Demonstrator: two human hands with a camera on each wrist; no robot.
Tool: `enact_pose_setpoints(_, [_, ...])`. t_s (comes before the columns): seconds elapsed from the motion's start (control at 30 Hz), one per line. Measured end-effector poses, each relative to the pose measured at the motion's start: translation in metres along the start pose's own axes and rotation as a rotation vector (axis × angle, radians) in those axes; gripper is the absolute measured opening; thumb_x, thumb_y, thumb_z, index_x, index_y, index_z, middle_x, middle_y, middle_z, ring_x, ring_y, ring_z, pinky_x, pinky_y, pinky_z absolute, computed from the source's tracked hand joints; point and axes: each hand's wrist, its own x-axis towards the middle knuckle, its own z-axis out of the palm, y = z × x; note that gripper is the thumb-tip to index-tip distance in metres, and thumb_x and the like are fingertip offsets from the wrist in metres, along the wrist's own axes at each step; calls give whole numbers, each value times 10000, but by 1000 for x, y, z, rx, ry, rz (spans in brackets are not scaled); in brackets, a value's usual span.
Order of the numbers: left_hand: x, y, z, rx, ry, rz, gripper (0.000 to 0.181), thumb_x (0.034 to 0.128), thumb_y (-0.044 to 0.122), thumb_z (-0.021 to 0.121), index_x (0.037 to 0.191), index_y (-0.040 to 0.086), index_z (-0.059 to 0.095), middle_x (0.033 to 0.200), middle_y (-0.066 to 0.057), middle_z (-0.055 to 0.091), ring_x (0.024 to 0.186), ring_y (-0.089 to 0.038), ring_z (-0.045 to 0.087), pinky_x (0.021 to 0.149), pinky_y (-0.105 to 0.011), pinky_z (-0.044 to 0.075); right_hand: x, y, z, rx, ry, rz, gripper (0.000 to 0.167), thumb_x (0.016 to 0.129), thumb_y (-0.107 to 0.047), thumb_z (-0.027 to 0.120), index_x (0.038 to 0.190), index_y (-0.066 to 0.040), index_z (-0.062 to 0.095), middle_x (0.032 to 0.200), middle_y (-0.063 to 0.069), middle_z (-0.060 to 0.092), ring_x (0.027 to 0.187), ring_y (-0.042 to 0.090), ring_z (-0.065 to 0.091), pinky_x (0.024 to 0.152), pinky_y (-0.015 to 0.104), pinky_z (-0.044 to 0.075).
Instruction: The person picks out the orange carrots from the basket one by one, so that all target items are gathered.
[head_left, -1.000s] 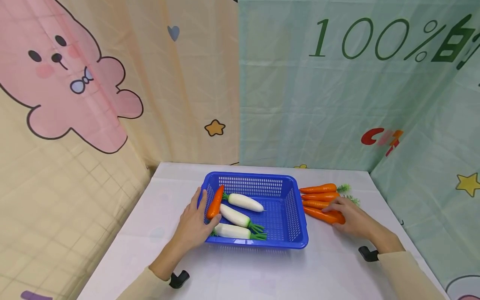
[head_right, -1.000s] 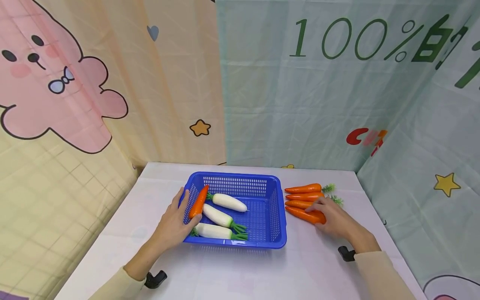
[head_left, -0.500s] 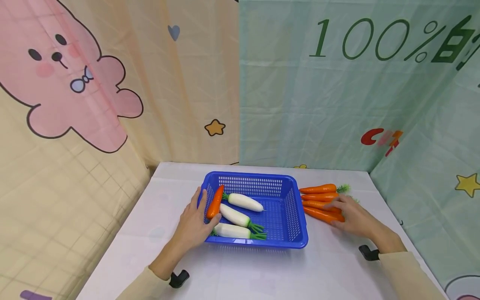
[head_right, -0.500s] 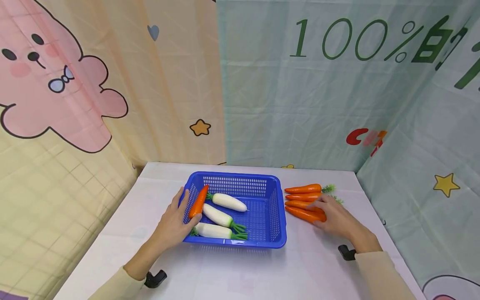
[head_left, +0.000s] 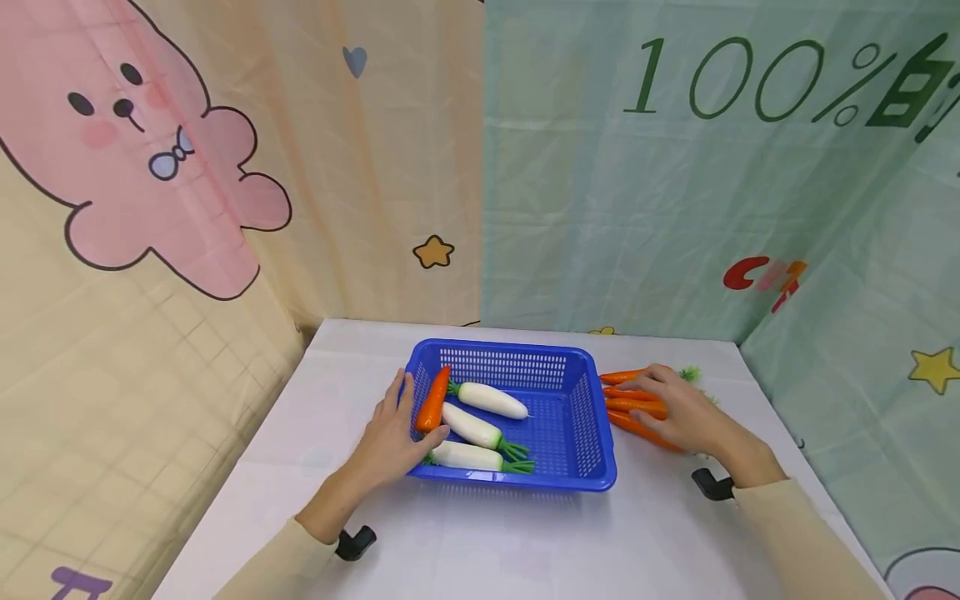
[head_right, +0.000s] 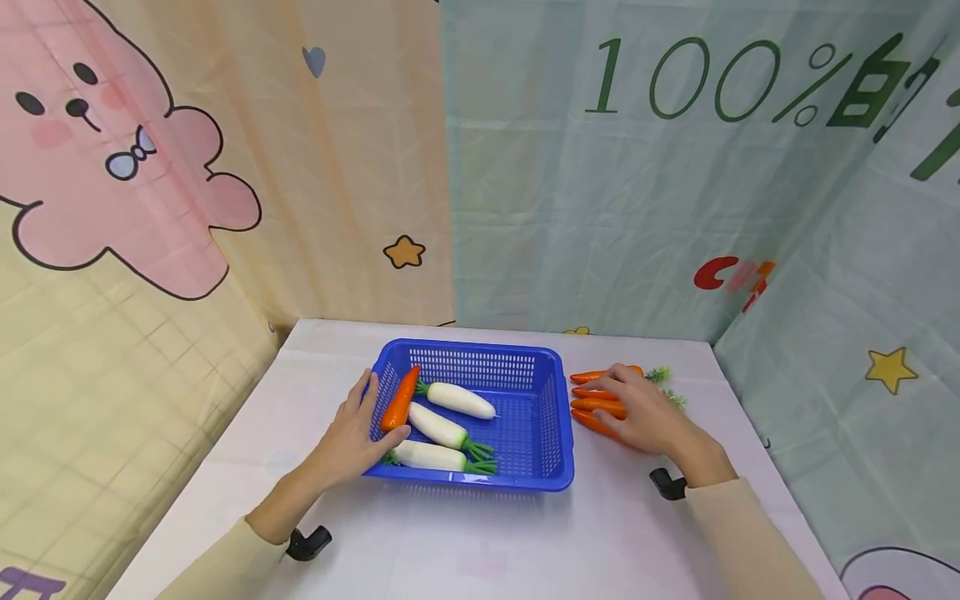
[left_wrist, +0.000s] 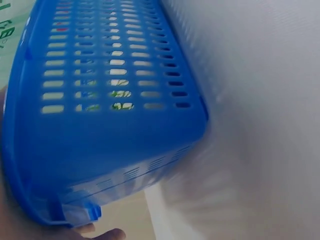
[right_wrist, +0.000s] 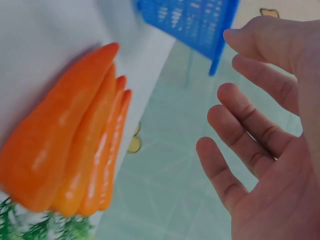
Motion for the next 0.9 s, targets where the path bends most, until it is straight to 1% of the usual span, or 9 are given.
enact_pose_setpoints(0.13, [0,-4,-9,-29,-59,1,1329,998,726,761,1862,13,44,1974,-239,-12,1771,-615,234,1293,-871,372,13,-18,-2,47,18,-55,385,1041,-85,863,1419,-131,809,1315,79,716,1222,295,701,1040,567,687])
enact_pose_setpoints(0.27, [-6,-11,-10,-13,-94,11,1381,956,780,776,1868,38,52,1978,-226,-10,1773,-614,238,1300,-871,364,30,-40,2,93,4,-90,416,1072,-102,838,1478,-169,784,1394,69,712,1280,284,709,1074,535,689])
enact_pose_setpoints(0.33, [-10,-15,-8,13,-100,15,1390,943,815,764,1872,61,58,1981,-213,-5,1774,-602,254,1311,-862,368,41,-53,5,104,-25,-92,438,1092,-147,828,1522,-195,758,1428,72,703,1297,284,700,1082,524,688])
enact_pose_setpoints(0.4, [-12,-19,-6,33,-93,20,1395,933,844,754,1876,75,72,1982,-211,11,1768,-596,278,1315,-858,373,53,-66,7,114,-65,-88,461,1108,-193,818,1560,-207,730,1443,73,699,1302,278,693,1097,520,678])
enact_pose_setpoints(0.47, [-13,-20,-5,44,-86,22,1399,926,858,753,1879,86,80,1983,-206,22,1764,-594,293,1320,-860,370,67,-79,10,126,-110,-86,496,1121,-244,808,1602,-205,698,1464,87,691,1308,279,689,1118,526,669])
enact_pose_setpoints(0.53, [-14,-21,-4,44,-81,20,1397,928,861,752,1881,94,79,1984,-201,20,1761,-595,298,1324,-860,364,82,-92,13,142,-153,-102,536,1126,-277,801,1638,-187,668,1500,115,682,1322,302,697,1141,542,662])
enact_pose_setpoints(0.73, [-13,-17,-9,29,-79,10,1414,922,857,762,1885,113,42,1986,-192,-14,1748,-613,312,1330,-863,355,126,-124,24,229,-285,-160,628,1143,-326,769,1713,-136,586,1569,195,646,1347,369,700,1187,578,633])
enact_pose_setpoints(0.83, [-11,-13,-11,18,-87,9,1432,911,859,770,1886,126,18,1986,-189,-25,1743,-617,319,1330,-862,357,142,-132,32,270,-339,-158,661,1150,-363,756,1737,-135,554,1588,201,638,1362,364,692,1212,595,620])
enact_pose_setpoints(0.9, [-10,-12,-13,19,-93,13,1443,905,863,772,1886,131,8,1986,-190,-34,1740,-618,325,1325,-862,367,151,-137,39,303,-358,-158,679,1151,-371,751,1750,-135,534,1592,212,638,1361,368,698,1209,594,625])
